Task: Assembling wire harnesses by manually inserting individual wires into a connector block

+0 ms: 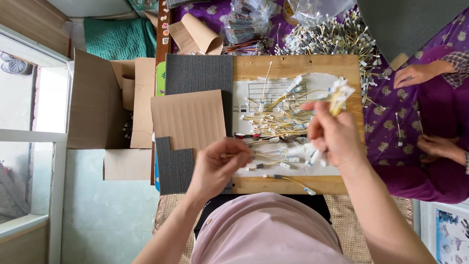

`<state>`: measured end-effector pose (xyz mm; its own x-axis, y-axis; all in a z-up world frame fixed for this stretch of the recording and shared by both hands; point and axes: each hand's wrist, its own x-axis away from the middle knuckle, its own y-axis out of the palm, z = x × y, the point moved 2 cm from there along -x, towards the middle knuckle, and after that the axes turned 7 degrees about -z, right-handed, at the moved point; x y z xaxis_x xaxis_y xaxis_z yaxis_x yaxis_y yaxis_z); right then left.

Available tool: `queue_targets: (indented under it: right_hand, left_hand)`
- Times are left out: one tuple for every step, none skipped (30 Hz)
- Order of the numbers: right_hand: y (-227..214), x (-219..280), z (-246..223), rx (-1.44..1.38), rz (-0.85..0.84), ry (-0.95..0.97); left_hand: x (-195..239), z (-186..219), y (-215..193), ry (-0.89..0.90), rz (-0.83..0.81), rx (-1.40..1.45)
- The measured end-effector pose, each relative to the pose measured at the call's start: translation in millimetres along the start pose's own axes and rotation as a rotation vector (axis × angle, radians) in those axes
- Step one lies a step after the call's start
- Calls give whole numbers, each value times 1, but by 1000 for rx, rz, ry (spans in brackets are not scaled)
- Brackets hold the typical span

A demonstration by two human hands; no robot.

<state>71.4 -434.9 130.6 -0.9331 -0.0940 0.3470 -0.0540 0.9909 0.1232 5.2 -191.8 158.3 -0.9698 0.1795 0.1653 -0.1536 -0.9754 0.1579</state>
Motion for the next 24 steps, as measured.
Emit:
queue_targets:
  right_hand:
    - [-4,-3,-2,0,2,3]
    - [-8,-6,-4,-35,-3,-18]
    - [-11,-10,-6,-71,-9,-40]
    - [-8,-9,-4,-73,-7,-38]
    - [-7,-10,-3,-179,-4,-46]
    - [-6,-12,-3,-286,-1,-54]
    - [-5,-13,-1,-278,3,-57]
    - [-3,-14,1,-343,15,-50]
    - [2,-13,6,-417,22,-36]
    - [5,-11,10,-417,21,-32]
    - [9,-12,13,-512,14,-15]
    - [14,-14,16,-606,7,3]
    - [20,-15,16,-606,-1,1]
    - [25,-16,17,-661,4,15]
    - [29,-16,17,-716,14,28]
    - [32,-17,14,-716,12,25]
    - [32,-16,12,-709,64,17]
    - [31,-15,10,-702,116,9]
    - [25,-14,7,-702,125,11]
    - [17,-13,4,-658,206,-47]
    - [10,-16,-1,-615,278,-111]
    - [8,-12,-7,-617,277,-117]
    - [6,-10,-13,-427,256,-104]
    - [4,-7,-19,-238,234,-92]
  left_hand:
    - [-1,-28,2,-4,-1,1]
    - [-2,-57,5,-50,-25,-12]
    - [-3,-85,6,-95,-48,-27]
    - [-2,-94,5,-98,-50,-28]
    - [-5,-103,5,-79,-53,-188]
    - [-7,-111,6,-59,-54,-349]
    - [-10,-103,7,-55,-58,-341]
    - [-12,-91,8,78,-71,-487]
    - [-9,-78,6,204,-78,-639]
    - [-8,-63,15,200,-77,-638]
    - [-10,-48,23,187,-111,-650]
    - [-12,-32,30,173,-146,-661]
    - [-15,-39,33,176,-140,-664]
    - [-19,-47,36,149,-179,-709]
    - [-23,-55,39,122,-223,-752]
    - [-23,-54,38,125,-222,-754]
    - [-23,-54,39,85,-265,-602]
    - [-23,-55,40,44,-306,-449]
    - [-19,-42,38,40,-313,-445]
    - [-15,-33,37,-107,-421,-258]
    - [-13,-21,34,-245,-520,-76]
    - [-12,-33,31,-241,-522,-79]
    - [-11,-45,28,-321,-484,146]
    - [-10,-58,24,-397,-441,372]
